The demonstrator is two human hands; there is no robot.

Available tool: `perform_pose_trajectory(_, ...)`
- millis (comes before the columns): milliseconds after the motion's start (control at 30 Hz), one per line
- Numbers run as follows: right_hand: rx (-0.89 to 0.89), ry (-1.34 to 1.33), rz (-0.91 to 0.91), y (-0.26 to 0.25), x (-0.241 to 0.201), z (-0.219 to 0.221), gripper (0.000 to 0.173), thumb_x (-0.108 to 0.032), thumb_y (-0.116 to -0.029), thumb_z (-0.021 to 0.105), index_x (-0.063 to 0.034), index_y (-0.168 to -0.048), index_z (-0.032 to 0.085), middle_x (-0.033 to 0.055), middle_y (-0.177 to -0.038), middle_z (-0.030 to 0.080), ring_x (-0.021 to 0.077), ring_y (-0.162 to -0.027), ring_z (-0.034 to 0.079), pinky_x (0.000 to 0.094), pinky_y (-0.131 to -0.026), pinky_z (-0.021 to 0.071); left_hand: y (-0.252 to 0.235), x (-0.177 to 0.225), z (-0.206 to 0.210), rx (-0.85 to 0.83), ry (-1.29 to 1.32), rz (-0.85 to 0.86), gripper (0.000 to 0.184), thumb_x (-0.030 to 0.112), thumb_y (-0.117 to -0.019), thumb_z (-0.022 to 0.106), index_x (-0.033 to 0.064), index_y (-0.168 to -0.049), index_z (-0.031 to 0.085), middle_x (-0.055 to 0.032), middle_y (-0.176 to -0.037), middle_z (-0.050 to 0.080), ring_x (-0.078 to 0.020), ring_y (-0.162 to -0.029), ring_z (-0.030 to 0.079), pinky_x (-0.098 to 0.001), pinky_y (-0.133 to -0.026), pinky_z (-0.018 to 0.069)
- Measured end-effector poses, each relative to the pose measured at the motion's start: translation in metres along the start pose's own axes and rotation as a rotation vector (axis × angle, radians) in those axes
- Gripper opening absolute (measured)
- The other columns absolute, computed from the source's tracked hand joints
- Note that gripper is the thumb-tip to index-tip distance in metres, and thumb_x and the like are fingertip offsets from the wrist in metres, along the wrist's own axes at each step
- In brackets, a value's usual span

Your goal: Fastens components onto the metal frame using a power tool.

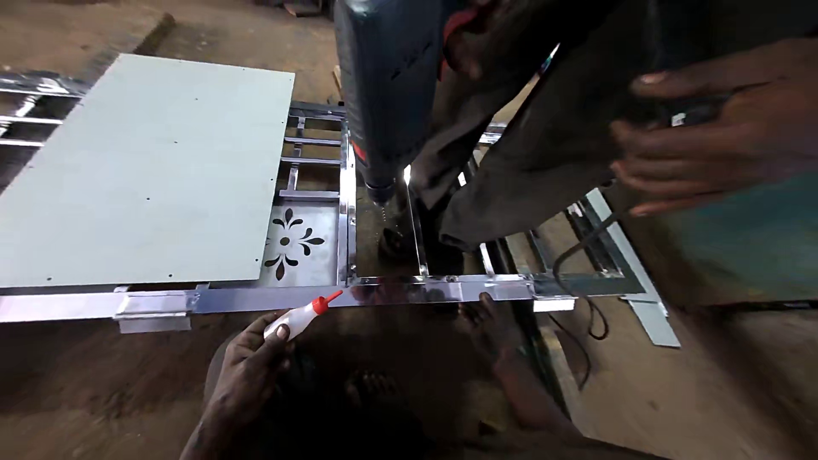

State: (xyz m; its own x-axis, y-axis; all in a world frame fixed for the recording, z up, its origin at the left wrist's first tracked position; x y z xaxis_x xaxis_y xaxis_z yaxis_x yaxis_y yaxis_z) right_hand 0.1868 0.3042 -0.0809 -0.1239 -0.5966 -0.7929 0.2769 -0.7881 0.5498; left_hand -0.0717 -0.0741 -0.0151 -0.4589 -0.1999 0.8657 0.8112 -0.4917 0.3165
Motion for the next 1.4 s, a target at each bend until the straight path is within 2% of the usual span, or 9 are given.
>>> perform_pose_trajectory(100,0.012,0.071,-0.015,0.002,-0.003,0.002,0.034,-0.024,-0.1092,0.049,0.0008,-0.133,0.05,0.0153,-0.1,0.068,0.022,-0.083,0.071,0.0354,-0.072,0.061,0.001,-0.001,0.001,0.002,-0.017,-0.014,0.025,0.006,-0.0953,0.055,-0.002,-0.118,0.062,-0.0067,-0.088,0.071,-0.0088,-0.061,0.065,-0.0208,-0.05,0.0542)
perform_pose_trajectory(267,-0.023,0.077,-0.065,0.005,-0.005,0.003,0.03,-0.023,-0.1095,0.048,0.0008,-0.125,0.054,0.0129,-0.094,0.071,0.0208,-0.08,0.072,0.035,-0.072,0.0622,0.004,0.001,0.002,0.003,0.013,-0.019,0.026,0.003,-0.0958,0.054,-0.003,-0.12,0.061,-0.0088,-0.088,0.071,-0.0095,-0.061,0.065,-0.021,-0.05,0.0548)
perform_pose_trajectory(467,-0.018,0.044,-0.054,-0.004,0.0,-0.001,0.028,-0.024,-0.1084,0.05,-0.0002,-0.122,0.055,0.0122,-0.093,0.071,0.0211,-0.078,0.072,0.0352,-0.07,0.0625,0.009,0.002,-0.001,0.008,0.044,-0.006,0.026,0.002,-0.0955,0.054,-0.0044,-0.12,0.062,-0.01,-0.088,0.071,-0.0098,-0.061,0.064,-0.0208,-0.05,0.0541)
perform_pose_trajectory(633,-0.041,0.035,-0.049,-0.003,-0.001,0.003,0.029,-0.025,-0.108,0.05,-0.0028,-0.127,0.053,0.0113,-0.1,0.07,0.0199,-0.084,0.072,0.0356,-0.074,0.0622,0.011,0.003,-0.004,0.007,0.032,-0.005,0.027,0.003,-0.0949,0.056,-0.0044,-0.12,0.062,-0.0098,-0.088,0.071,-0.0095,-0.061,0.064,-0.0211,-0.051,0.0539)
perform_pose_trajectory(1000,-0.048,0.001,-0.039,-0.004,0.0,0.002,0.028,-0.024,-0.1077,0.051,-0.0022,-0.125,0.054,0.0117,-0.099,0.069,0.021,-0.084,0.072,0.0367,-0.074,0.0627,0.02,0.006,-0.007,0.028,0.023,0.016,0.027,0.005,-0.0952,0.057,-0.0042,-0.12,0.062,-0.0095,-0.087,0.071,-0.0101,-0.06,0.064,-0.0215,-0.05,0.0536)
perform_pose_trajectory(1167,-0.068,0.01,-0.042,-0.006,0.003,0.0,0.032,-0.024,-0.108,0.051,-0.0016,-0.131,0.051,0.0131,-0.102,0.069,0.0217,-0.084,0.072,0.0359,-0.073,0.0626,0.022,0.007,-0.007,0.042,0.014,0.012,0.029,0.005,-0.0938,0.059,-0.0047,-0.121,0.06,-0.0102,-0.087,0.07,-0.0106,-0.061,0.064,-0.0222,-0.05,0.054)
perform_pose_trajectory(1400,-0.043,-0.021,-0.021,-0.005,0.003,-0.002,0.029,-0.022,-0.1068,0.053,-0.0009,-0.127,0.053,0.0133,-0.101,0.068,0.0222,-0.084,0.072,0.0366,-0.073,0.0624,0.022,0.009,-0.003,0.057,0.007,0.02,0.027,0.004,-0.0949,0.058,-0.0047,-0.12,0.062,-0.0112,-0.089,0.071,-0.0105,-0.061,0.064,-0.0219,-0.05,0.0538)
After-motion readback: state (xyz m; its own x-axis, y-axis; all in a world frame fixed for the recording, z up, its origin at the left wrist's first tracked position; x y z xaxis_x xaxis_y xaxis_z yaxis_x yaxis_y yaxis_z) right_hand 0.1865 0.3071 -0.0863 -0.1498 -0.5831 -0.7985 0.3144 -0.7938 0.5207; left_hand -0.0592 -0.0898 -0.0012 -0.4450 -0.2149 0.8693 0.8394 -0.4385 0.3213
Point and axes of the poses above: each hand's wrist, its own y-axis away from the middle knuckle, its own z-axis out of the palm, x = y × z, the point moved 8 cm from there along -y, towards the middle knuckle
